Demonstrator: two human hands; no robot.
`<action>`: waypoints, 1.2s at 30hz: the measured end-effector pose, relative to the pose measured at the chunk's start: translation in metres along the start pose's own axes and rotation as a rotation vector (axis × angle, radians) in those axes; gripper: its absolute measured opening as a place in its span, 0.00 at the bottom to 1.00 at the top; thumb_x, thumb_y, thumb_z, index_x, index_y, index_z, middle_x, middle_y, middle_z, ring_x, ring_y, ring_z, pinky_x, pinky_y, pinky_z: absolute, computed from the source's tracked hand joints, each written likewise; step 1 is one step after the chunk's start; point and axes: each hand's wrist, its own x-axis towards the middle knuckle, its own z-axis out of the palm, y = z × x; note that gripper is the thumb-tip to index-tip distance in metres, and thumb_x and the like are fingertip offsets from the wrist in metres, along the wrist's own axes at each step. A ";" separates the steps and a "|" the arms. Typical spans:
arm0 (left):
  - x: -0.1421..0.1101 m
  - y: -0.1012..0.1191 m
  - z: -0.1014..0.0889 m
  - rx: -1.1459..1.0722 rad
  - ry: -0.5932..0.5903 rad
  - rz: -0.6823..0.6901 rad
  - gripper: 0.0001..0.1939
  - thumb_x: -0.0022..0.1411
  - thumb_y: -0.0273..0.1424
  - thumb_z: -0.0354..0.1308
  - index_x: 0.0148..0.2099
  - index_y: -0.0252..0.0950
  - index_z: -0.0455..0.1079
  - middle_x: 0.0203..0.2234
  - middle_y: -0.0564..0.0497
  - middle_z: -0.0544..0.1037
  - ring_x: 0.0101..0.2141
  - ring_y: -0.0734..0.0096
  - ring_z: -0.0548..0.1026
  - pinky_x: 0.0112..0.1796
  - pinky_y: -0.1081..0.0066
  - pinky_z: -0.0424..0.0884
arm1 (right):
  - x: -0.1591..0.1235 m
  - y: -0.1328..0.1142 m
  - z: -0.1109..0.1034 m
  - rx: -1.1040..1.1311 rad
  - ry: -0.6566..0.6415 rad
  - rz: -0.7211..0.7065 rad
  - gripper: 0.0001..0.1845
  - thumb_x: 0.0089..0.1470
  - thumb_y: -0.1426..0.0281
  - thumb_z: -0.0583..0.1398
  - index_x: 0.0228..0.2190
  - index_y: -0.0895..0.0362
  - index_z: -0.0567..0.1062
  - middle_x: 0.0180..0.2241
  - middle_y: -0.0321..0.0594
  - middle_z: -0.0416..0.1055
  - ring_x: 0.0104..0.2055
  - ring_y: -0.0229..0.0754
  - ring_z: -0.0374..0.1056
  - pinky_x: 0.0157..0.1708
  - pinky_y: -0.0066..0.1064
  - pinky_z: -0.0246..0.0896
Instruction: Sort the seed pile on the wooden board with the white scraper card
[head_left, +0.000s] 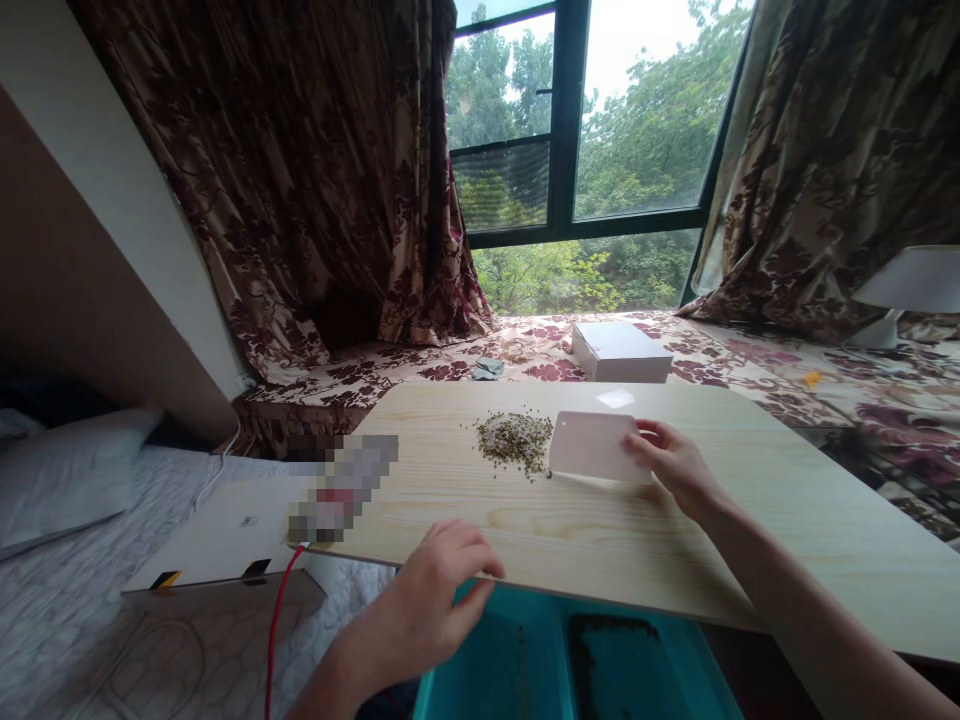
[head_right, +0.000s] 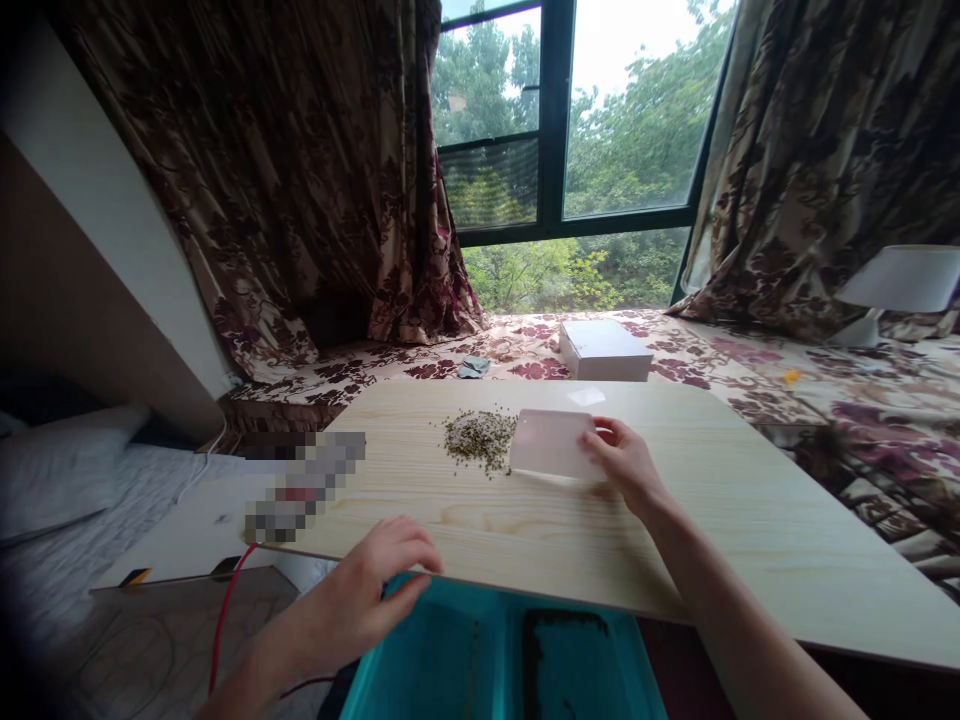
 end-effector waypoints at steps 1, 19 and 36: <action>0.006 -0.007 0.001 0.023 0.059 -0.006 0.09 0.60 0.27 0.49 0.40 0.41 0.70 0.38 0.49 0.74 0.43 0.65 0.69 0.48 0.64 0.64 | -0.001 -0.001 0.000 -0.005 -0.006 0.003 0.15 0.39 0.64 0.64 0.33 0.55 0.72 0.27 0.40 0.76 0.26 0.40 0.69 0.23 0.30 0.63; 0.036 -0.070 0.031 0.297 0.390 -0.201 0.11 0.59 0.31 0.51 0.44 0.42 0.70 0.41 0.50 0.73 0.44 0.63 0.69 0.51 0.56 0.59 | -0.003 0.002 0.000 0.039 -0.083 0.058 0.17 0.37 0.65 0.66 0.33 0.55 0.73 0.28 0.39 0.76 0.26 0.40 0.69 0.24 0.29 0.62; 0.034 -0.074 0.036 0.373 0.469 -0.191 0.18 0.57 0.31 0.52 0.51 0.42 0.66 0.50 0.47 0.71 0.58 0.55 0.59 0.58 0.46 0.48 | 0.002 -0.006 0.007 -0.006 -0.241 0.110 0.13 0.37 0.68 0.65 0.30 0.56 0.74 0.26 0.38 0.75 0.27 0.38 0.67 0.26 0.28 0.60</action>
